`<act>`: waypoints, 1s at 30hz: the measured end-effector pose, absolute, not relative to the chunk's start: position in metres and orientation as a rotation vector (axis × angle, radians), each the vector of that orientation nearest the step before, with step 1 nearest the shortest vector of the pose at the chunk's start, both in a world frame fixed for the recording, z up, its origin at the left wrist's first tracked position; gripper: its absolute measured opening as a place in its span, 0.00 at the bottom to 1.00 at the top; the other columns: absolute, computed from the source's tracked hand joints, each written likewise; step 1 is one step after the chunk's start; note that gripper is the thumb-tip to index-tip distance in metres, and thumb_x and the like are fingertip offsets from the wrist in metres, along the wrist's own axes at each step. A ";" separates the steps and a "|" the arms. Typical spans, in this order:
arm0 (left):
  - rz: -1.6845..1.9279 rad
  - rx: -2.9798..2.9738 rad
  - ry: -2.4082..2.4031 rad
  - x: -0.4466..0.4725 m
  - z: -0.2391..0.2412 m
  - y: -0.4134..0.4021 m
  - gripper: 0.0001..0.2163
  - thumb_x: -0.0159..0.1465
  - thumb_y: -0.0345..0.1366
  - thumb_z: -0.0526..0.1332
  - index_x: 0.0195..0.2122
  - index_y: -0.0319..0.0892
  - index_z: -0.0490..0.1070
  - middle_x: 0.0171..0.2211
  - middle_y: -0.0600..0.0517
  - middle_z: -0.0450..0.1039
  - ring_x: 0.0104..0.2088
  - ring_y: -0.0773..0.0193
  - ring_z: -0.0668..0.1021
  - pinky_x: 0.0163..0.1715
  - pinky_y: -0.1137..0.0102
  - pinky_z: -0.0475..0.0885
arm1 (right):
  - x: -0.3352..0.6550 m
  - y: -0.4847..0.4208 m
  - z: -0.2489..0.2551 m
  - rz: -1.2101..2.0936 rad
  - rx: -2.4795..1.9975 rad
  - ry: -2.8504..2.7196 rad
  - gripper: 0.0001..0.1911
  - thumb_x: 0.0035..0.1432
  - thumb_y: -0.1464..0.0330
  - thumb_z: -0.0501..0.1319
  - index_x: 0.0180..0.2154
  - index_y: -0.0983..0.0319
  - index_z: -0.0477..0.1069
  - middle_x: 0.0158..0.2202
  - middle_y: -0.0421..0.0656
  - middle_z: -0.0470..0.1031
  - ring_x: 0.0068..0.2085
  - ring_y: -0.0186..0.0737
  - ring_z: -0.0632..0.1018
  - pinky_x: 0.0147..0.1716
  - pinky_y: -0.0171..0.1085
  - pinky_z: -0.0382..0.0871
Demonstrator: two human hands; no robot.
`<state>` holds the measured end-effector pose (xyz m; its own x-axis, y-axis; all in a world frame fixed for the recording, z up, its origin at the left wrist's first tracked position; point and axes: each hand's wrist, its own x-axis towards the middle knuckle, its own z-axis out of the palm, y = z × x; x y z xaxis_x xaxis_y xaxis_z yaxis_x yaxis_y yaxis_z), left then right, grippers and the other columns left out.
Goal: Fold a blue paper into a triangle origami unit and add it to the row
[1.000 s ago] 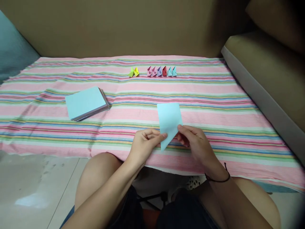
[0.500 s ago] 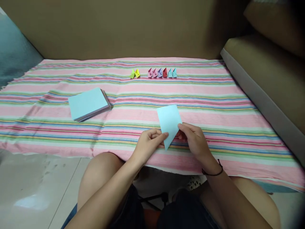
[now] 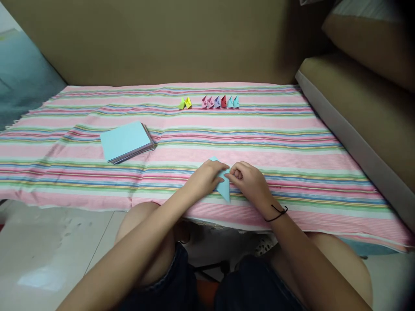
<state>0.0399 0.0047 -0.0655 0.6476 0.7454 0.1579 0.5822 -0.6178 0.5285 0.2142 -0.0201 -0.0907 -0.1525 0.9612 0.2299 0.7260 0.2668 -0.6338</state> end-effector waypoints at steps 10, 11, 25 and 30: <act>0.355 2.656 1.006 0.031 -0.069 0.012 0.17 0.61 0.33 0.60 0.51 0.50 0.71 0.48 0.47 0.64 0.46 0.57 0.67 0.49 0.60 0.65 | 0.220 -0.016 -0.094 0.535 -1.448 -1.929 0.05 0.56 0.71 0.60 0.27 0.60 0.67 0.26 0.38 0.66 0.29 0.36 0.69 0.29 0.35 0.59; 0.358 2.661 1.005 0.031 -0.069 0.012 0.17 0.61 0.34 0.60 0.52 0.50 0.70 0.48 0.47 0.64 0.46 0.57 0.67 0.49 0.60 0.65 | 0.220 -0.017 -0.094 0.523 -1.441 -1.924 0.05 0.56 0.71 0.60 0.27 0.60 0.67 0.26 0.38 0.66 0.29 0.36 0.69 0.29 0.35 0.59; 0.160 2.686 1.093 0.034 -0.064 0.007 0.17 0.64 0.35 0.56 0.54 0.52 0.68 0.51 0.47 0.62 0.49 0.55 0.66 0.50 0.60 0.65 | 0.223 -0.030 -0.089 0.483 -1.360 -2.094 0.07 0.56 0.72 0.62 0.26 0.61 0.67 0.25 0.38 0.65 0.29 0.36 0.68 0.29 0.35 0.59; 0.174 2.688 1.102 0.034 -0.066 0.007 0.17 0.64 0.37 0.56 0.54 0.52 0.68 0.51 0.47 0.62 0.50 0.56 0.66 0.49 0.61 0.66 | 0.222 -0.042 -0.086 0.551 -1.335 -2.134 0.07 0.55 0.72 0.63 0.26 0.61 0.68 0.26 0.39 0.68 0.30 0.38 0.69 0.31 0.36 0.59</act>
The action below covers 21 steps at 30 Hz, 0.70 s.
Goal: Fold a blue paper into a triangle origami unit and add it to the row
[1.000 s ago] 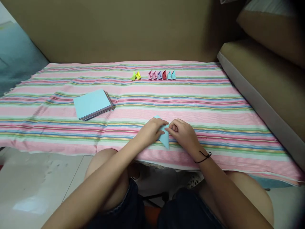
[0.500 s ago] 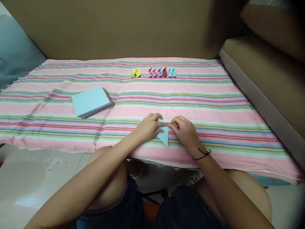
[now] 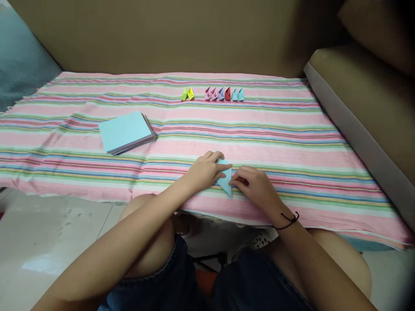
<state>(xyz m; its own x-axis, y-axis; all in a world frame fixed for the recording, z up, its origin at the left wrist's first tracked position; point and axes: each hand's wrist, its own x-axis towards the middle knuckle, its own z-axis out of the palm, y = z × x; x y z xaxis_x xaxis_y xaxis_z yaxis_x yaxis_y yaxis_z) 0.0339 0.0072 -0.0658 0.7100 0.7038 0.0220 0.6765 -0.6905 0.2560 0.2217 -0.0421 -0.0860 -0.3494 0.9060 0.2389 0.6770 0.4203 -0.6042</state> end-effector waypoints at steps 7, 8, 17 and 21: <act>0.177 2.700 1.084 0.034 -0.066 0.008 0.17 0.64 0.36 0.56 0.54 0.51 0.69 0.51 0.47 0.62 0.50 0.56 0.66 0.49 0.62 0.65 | 0.223 -0.055 -0.084 0.664 -1.232 -2.233 0.07 0.56 0.74 0.61 0.26 0.61 0.68 0.27 0.41 0.70 0.33 0.39 0.70 0.33 0.36 0.61; 0.178 2.697 1.080 0.034 -0.066 0.008 0.17 0.64 0.36 0.56 0.54 0.50 0.69 0.51 0.46 0.62 0.50 0.56 0.66 0.49 0.62 0.65 | 0.223 -0.057 -0.084 0.666 -1.214 -2.256 0.07 0.56 0.74 0.61 0.26 0.61 0.69 0.27 0.41 0.70 0.33 0.39 0.70 0.33 0.36 0.62; 0.240 2.662 1.040 0.031 -0.067 0.010 0.17 0.64 0.37 0.56 0.54 0.50 0.69 0.51 0.46 0.63 0.49 0.56 0.66 0.50 0.61 0.64 | 0.235 -0.057 -0.071 0.924 -1.269 -2.042 0.08 0.56 0.66 0.61 0.27 0.60 0.72 0.27 0.40 0.74 0.29 0.36 0.72 0.29 0.35 0.63; 0.206 2.682 0.966 0.031 -0.062 0.011 0.19 0.62 0.40 0.58 0.55 0.49 0.66 0.55 0.46 0.62 0.55 0.52 0.63 0.51 0.57 0.62 | 0.235 -0.054 -0.068 0.987 -1.439 -1.797 0.11 0.57 0.60 0.59 0.32 0.60 0.73 0.29 0.41 0.76 0.30 0.38 0.74 0.29 0.36 0.65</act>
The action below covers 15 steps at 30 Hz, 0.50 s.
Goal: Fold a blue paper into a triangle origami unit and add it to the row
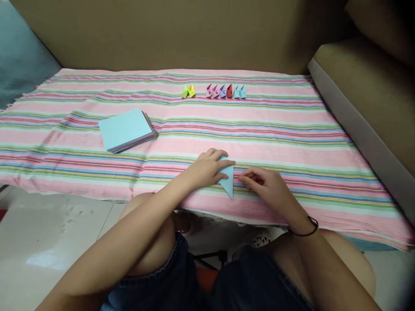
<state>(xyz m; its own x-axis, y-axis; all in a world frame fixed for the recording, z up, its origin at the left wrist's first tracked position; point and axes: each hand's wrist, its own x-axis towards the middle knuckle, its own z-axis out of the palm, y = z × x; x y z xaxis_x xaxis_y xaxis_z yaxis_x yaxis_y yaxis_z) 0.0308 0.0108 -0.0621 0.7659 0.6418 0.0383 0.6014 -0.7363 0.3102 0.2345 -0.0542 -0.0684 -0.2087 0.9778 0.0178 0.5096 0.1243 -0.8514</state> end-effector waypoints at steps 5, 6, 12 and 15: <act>0.241 2.788 0.844 0.034 -0.055 0.015 0.15 0.60 0.38 0.61 0.49 0.44 0.69 0.58 0.46 0.61 0.62 0.50 0.55 0.58 0.54 0.52 | 0.221 -0.056 -0.068 0.827 -1.617 -1.971 0.13 0.50 0.57 0.65 0.31 0.60 0.71 0.26 0.38 0.71 0.27 0.37 0.70 0.25 0.36 0.60; 0.252 2.798 0.832 0.035 -0.054 0.016 0.14 0.60 0.38 0.62 0.46 0.43 0.70 0.56 0.45 0.63 0.62 0.50 0.57 0.59 0.54 0.50 | 0.218 -0.056 -0.067 0.798 -1.634 -2.001 0.13 0.49 0.58 0.66 0.31 0.60 0.70 0.26 0.38 0.70 0.27 0.37 0.69 0.25 0.35 0.59; 0.173 2.693 0.848 0.035 -0.046 0.021 0.18 0.57 0.37 0.64 0.49 0.43 0.68 0.46 0.47 0.70 0.49 0.55 0.70 0.51 0.60 0.62 | 0.213 -0.062 -0.067 0.768 -1.575 -2.086 0.08 0.47 0.68 0.65 0.28 0.60 0.66 0.27 0.39 0.69 0.32 0.39 0.70 0.29 0.36 0.62; 0.212 2.547 0.931 0.033 -0.043 0.025 0.10 0.57 0.34 0.64 0.41 0.41 0.74 0.39 0.48 0.72 0.43 0.58 0.73 0.43 0.66 0.66 | 0.215 -0.063 -0.069 0.786 -1.562 -1.990 0.12 0.47 0.66 0.67 0.34 0.60 0.68 0.33 0.42 0.71 0.36 0.41 0.72 0.33 0.38 0.66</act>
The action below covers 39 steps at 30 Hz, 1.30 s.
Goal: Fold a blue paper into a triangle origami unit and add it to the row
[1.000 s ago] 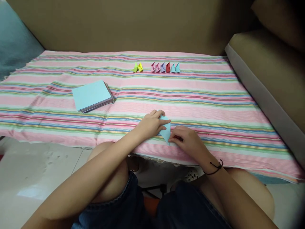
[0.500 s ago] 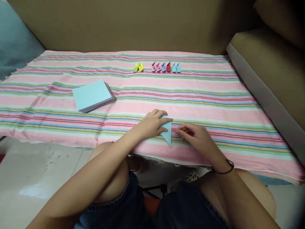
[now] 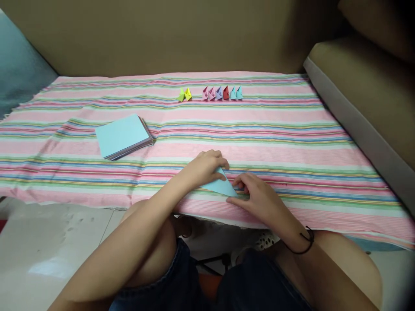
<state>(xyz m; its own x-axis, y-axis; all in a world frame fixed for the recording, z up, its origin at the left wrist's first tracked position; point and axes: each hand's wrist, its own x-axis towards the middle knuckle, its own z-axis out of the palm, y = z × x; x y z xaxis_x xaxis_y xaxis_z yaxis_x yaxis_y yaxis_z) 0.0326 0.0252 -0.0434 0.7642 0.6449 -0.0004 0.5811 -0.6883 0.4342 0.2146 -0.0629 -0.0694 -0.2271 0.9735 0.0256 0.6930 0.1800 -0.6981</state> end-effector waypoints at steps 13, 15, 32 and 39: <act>0.447 2.025 1.246 0.034 -0.055 0.016 0.07 0.54 0.37 0.65 0.30 0.39 0.76 0.26 0.53 0.73 0.28 0.65 0.72 0.29 0.71 0.66 | 0.226 -0.052 -0.068 0.848 -1.601 -1.761 0.04 0.55 0.70 0.60 0.32 0.58 0.75 0.27 0.39 0.74 0.29 0.38 0.73 0.28 0.36 0.65; 0.480 2.183 1.231 0.034 -0.056 0.014 0.08 0.53 0.33 0.67 0.34 0.39 0.75 0.32 0.51 0.74 0.34 0.62 0.74 0.35 0.68 0.69 | 0.225 -0.052 -0.071 0.754 -1.591 -1.804 0.04 0.54 0.72 0.61 0.31 0.59 0.74 0.27 0.40 0.74 0.29 0.38 0.73 0.29 0.36 0.65; 0.162 2.517 1.083 0.033 -0.043 -0.016 0.16 0.59 0.35 0.62 0.48 0.43 0.69 0.46 0.48 0.68 0.45 0.56 0.69 0.44 0.62 0.68 | 0.216 -0.054 -0.078 0.626 -1.587 -1.892 0.07 0.52 0.67 0.65 0.36 0.59 0.71 0.33 0.43 0.73 0.37 0.43 0.73 0.37 0.42 0.66; 0.287 2.335 1.064 0.023 -0.041 0.001 0.13 0.60 0.28 0.59 0.46 0.43 0.71 0.42 0.49 0.72 0.44 0.58 0.72 0.45 0.63 0.67 | 0.216 -0.054 -0.071 0.716 -1.575 -1.934 0.04 0.54 0.67 0.62 0.29 0.59 0.68 0.28 0.41 0.69 0.33 0.42 0.70 0.33 0.40 0.62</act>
